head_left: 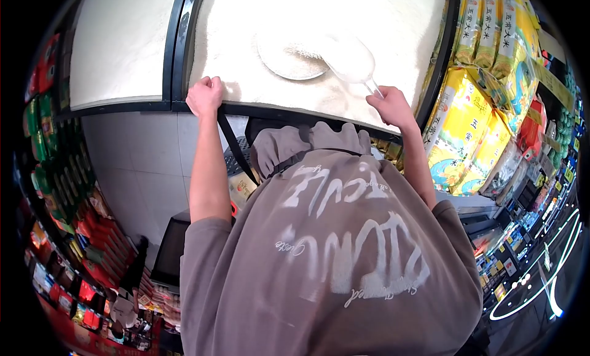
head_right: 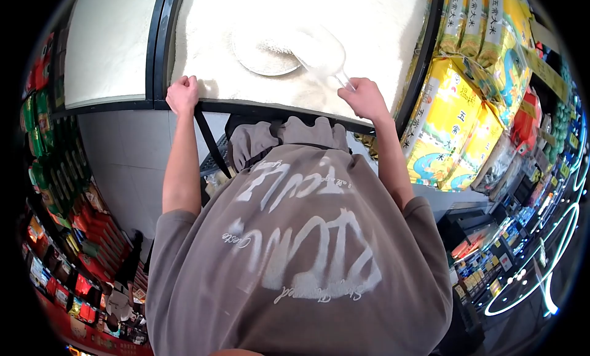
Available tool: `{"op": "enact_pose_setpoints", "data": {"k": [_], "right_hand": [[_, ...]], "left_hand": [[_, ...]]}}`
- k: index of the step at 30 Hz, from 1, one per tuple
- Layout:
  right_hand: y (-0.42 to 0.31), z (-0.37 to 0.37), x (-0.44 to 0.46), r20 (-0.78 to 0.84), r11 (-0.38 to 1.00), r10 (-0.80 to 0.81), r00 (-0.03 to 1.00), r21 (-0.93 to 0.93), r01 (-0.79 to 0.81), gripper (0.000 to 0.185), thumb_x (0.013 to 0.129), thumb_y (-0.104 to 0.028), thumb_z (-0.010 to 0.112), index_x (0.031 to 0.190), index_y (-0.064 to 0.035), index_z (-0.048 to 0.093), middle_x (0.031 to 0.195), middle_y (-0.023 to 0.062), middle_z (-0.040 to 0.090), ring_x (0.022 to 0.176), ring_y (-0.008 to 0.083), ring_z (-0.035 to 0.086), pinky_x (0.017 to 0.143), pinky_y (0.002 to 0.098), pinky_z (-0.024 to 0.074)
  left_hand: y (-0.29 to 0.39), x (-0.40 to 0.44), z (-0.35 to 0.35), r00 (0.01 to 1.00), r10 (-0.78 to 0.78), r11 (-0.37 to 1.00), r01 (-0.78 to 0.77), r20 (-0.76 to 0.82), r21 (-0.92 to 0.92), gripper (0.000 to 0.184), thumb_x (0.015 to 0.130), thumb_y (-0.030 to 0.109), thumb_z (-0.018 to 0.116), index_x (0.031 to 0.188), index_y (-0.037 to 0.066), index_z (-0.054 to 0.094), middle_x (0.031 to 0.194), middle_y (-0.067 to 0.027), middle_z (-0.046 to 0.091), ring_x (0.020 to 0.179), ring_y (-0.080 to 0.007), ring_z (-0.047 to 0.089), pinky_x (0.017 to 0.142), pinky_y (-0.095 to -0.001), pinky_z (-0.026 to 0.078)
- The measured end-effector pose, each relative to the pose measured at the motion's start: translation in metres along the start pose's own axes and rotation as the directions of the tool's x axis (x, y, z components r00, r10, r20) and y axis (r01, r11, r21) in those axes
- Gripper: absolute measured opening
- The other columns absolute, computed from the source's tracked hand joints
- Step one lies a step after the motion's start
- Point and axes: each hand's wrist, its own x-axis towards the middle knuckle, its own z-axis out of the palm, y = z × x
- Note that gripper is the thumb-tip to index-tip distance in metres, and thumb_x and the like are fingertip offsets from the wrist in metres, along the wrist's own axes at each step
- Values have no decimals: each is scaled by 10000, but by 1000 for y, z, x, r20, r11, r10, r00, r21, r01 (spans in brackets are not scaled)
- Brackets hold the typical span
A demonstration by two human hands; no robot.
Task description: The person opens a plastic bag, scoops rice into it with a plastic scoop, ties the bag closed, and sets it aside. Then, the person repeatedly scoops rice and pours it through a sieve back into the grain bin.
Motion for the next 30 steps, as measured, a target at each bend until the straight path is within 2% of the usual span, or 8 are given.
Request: {"op": "enact_pose_setpoints", "data": {"k": [3,5,13,19,21,23,25,30], "right_hand": [[0,5,-3,20,999,39,999,20,-39,277,761,-260,607,708,12,599,511,63,530,418,140,511,443,282,434],[3,8,-6,133,999,14,991,27,-18,272,761,-256,601,709,11,599,506,59,524,407,138,496,438,288,428],[27,12,-23,120,999,0,993,-46,6,274,764,-242,601,731,30,591,569,63,545,477,137,491,476,304,429],[39,2,-44,124,990,80,989,107,-93,232,768,-193,604,727,34,574,568,54,529,490,123,481,484,295,417],[49,-5,-43,27,996,32,999,82,-34,212,771,-173,600,713,28,562,563,48,523,479,121,470,470,293,408],[49,-8,-43,23,989,98,995,108,-100,226,776,-180,594,713,33,550,568,67,521,506,134,479,500,307,421],[52,-6,-44,-43,1000,-26,999,12,27,239,775,-188,590,721,41,544,586,96,529,547,155,494,546,325,435],[43,2,-48,-79,997,-79,994,-20,78,258,777,-211,590,749,44,559,611,131,554,566,209,523,585,340,449]], "left_hand": [[0,0,1,1000,8,1000,-8,-5,-6,344,730,379,504,695,78,668,686,-150,642,691,-355,621,647,-417,482],[1,0,1,1000,8,1000,-8,-4,-4,343,729,379,504,689,77,664,680,-150,640,685,-357,619,643,-418,481],[4,-1,-2,1000,3,1000,-3,1,24,339,728,371,503,694,72,661,689,-145,642,692,-351,617,635,-412,476],[0,2,2,1000,-1,999,1,9,39,330,724,363,507,696,72,660,696,-147,643,701,-355,617,640,-411,476],[0,2,2,1000,1,999,-2,5,37,329,726,362,507,700,72,662,699,-148,644,703,-356,618,645,-412,478],[1,2,2,1000,6,999,-6,4,35,329,728,360,507,704,73,664,703,-149,644,705,-356,618,649,-413,480],[1,1,1,1000,-3,999,3,4,42,328,735,355,505,715,72,671,707,-148,648,709,-355,621,655,-415,482],[2,0,0,1000,-7,999,7,0,36,330,738,352,505,724,68,673,710,-147,652,711,-354,624,655,-415,483]]}}
